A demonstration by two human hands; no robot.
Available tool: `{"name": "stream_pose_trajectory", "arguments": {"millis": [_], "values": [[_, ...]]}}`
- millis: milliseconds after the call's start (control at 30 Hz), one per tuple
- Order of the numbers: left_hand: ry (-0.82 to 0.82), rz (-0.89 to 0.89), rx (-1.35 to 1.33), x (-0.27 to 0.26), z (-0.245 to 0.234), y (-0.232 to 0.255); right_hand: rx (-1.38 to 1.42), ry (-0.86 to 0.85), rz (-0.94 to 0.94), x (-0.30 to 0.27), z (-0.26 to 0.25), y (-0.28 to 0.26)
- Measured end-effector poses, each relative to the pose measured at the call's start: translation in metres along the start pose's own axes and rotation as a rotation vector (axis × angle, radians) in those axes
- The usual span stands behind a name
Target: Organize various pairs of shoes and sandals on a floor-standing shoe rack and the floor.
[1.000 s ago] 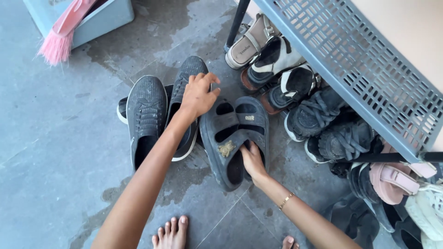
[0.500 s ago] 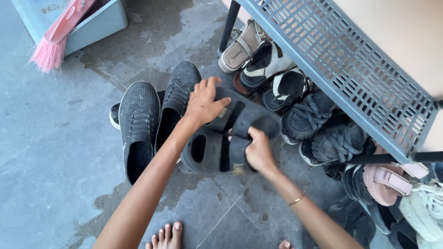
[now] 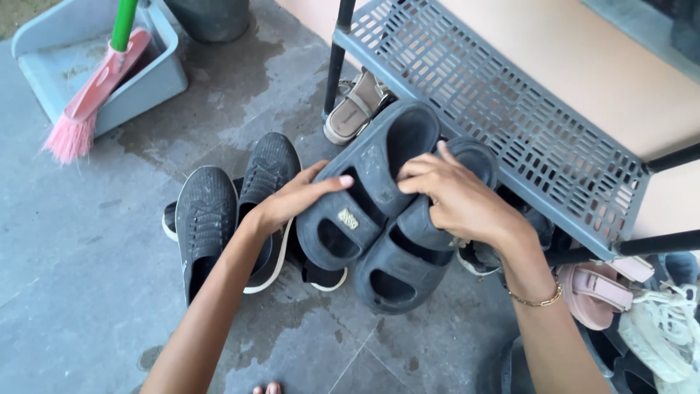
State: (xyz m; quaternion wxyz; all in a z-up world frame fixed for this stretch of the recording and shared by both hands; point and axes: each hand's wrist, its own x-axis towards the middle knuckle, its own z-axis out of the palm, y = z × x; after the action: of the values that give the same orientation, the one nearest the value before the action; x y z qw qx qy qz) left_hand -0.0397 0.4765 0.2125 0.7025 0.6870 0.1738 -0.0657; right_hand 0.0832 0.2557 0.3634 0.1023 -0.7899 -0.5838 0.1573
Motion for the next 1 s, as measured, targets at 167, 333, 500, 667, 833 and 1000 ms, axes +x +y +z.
{"name": "stream_pose_trajectory", "arguments": {"millis": [167, 333, 500, 667, 833, 1000], "values": [[-0.022, 0.138, -0.419, 0.003, -0.003, 0.01, 0.011, 0.005, 0.15, 0.008, -0.032, 0.006], [-0.083, 0.238, -0.673, 0.029, 0.0, 0.003, -0.018, 0.05, 0.134, 0.04, -0.064, 0.04], [-0.032, 0.26, -0.892, 0.057, 0.021, 0.018, -0.062, 0.029, 0.146, 0.088, -0.093, 0.077], [0.029, 0.302, -1.025, 0.068, 0.04, 0.043, -0.015, 0.022, 0.197, 0.138, -0.103, 0.137], [-0.028, 0.41, -1.158, 0.09, 0.05, 0.047, -0.011, 0.028, 0.168, 0.165, -0.113, 0.183], [-0.03, 0.482, -1.21, 0.102, 0.058, 0.049, -0.022, 0.066, 0.267, 0.159, -0.113, 0.173]]}}
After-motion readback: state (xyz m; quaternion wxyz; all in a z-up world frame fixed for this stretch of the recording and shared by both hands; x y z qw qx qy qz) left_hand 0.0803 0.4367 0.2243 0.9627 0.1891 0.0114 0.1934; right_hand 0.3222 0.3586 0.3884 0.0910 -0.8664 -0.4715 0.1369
